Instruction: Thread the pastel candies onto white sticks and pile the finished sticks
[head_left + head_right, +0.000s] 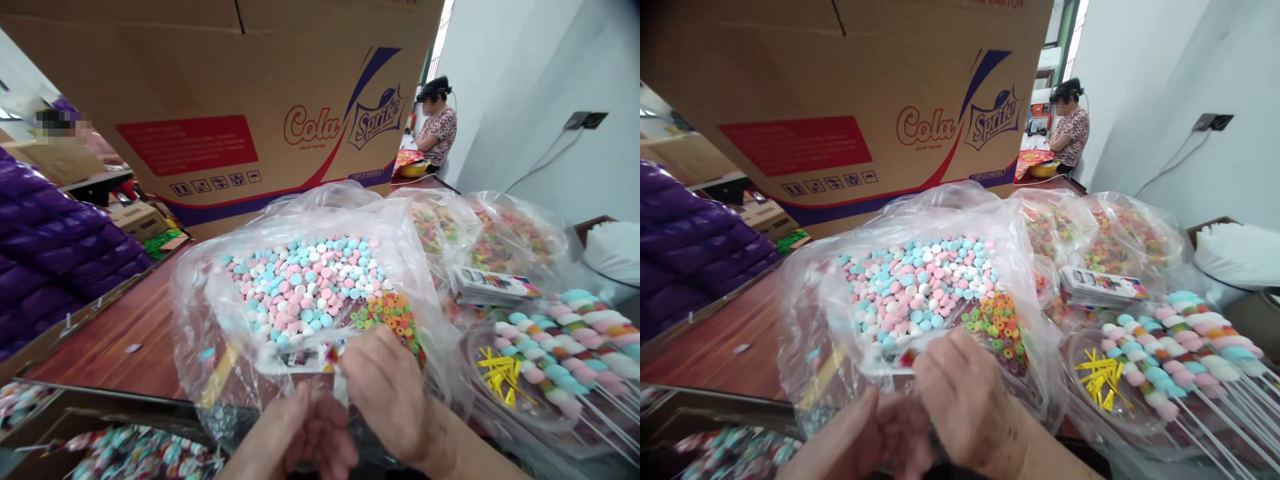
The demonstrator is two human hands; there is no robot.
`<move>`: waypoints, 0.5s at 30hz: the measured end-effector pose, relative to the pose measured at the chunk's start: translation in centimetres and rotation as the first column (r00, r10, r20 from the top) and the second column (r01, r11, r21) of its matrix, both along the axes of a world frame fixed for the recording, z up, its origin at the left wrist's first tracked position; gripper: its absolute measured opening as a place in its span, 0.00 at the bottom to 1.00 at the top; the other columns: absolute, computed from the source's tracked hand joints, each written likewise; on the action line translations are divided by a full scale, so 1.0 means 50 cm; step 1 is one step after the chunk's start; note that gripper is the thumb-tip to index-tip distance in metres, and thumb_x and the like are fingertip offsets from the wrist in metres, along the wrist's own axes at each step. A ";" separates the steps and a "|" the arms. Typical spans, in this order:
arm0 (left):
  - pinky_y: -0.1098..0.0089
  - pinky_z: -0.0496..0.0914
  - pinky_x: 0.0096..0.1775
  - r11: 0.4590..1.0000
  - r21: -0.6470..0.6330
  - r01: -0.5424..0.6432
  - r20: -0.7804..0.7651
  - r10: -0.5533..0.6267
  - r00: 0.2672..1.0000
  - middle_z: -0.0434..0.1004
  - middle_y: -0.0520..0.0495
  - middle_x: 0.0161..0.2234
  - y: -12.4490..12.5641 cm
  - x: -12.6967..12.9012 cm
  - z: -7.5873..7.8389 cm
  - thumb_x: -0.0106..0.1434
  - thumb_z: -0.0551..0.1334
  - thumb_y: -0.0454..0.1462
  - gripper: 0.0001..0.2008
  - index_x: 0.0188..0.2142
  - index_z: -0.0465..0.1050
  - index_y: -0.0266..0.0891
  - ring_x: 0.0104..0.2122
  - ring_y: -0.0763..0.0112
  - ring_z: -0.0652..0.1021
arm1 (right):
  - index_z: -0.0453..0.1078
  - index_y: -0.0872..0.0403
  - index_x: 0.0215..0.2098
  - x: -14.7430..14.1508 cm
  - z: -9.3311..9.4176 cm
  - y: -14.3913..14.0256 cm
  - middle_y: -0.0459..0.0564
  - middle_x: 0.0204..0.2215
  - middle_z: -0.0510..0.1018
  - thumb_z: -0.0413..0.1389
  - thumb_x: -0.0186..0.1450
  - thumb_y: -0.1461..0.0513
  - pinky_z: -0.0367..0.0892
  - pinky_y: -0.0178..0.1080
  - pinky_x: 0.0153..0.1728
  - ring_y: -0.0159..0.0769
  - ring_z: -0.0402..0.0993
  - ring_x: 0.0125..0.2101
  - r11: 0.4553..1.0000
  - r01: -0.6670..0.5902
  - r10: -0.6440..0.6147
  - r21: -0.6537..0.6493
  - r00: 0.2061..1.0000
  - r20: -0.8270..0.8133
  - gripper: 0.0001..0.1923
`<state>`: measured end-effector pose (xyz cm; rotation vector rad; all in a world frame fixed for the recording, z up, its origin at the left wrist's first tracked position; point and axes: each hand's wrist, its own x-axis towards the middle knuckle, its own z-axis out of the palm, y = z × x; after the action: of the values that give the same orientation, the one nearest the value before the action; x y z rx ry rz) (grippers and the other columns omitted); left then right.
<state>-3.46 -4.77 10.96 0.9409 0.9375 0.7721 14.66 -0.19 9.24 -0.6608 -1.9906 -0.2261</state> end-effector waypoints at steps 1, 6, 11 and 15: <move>0.70 0.71 0.28 0.990 -0.114 -0.083 0.102 0.094 0.990 0.77 0.46 0.22 0.002 0.008 0.000 0.68 0.54 0.51 0.24 0.32 0.79 0.35 0.24 0.67 0.76 | 0.69 0.61 0.38 -0.012 0.001 -0.010 0.53 0.28 0.74 0.46 0.67 0.71 0.68 0.42 0.34 0.37 0.68 0.29 0.997 -0.044 0.040 0.071 0.998 0.058 0.10; 0.76 0.70 0.28 0.879 -0.267 -0.394 0.158 0.444 0.882 0.78 0.50 0.28 0.003 0.020 0.014 0.55 0.70 0.38 0.10 0.36 0.78 0.38 0.27 0.72 0.76 | 0.68 0.57 0.30 -0.091 -0.039 -0.060 0.48 0.23 0.71 0.49 0.64 0.73 0.70 0.37 0.33 0.34 0.67 0.25 0.997 -0.046 0.049 0.057 0.998 -0.050 0.10; 0.76 0.68 0.23 0.767 -0.132 -0.629 0.137 0.642 0.754 0.76 0.52 0.29 0.001 0.027 0.017 0.54 0.71 0.41 0.13 0.38 0.75 0.40 0.25 0.72 0.76 | 0.69 0.53 0.33 -0.125 -0.075 -0.079 0.50 0.27 0.75 0.43 0.68 0.64 0.70 0.34 0.30 0.34 0.72 0.28 0.875 -0.158 0.031 -0.458 0.962 -0.273 0.13; 0.82 0.59 0.15 0.702 -0.049 -0.710 0.159 0.707 0.689 0.72 0.54 0.28 0.003 -0.030 0.010 0.55 0.70 0.40 0.11 0.35 0.73 0.39 0.16 0.84 0.64 | 0.71 0.52 0.36 -0.066 -0.040 -0.057 0.49 0.25 0.75 0.49 0.68 0.61 0.72 0.39 0.32 0.38 0.73 0.27 0.859 -0.098 0.092 -0.503 0.995 -0.036 0.09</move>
<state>-4.93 -4.64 11.46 0.4818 1.1581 1.5030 11.36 -3.04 7.23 -0.8841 -2.0773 0.3780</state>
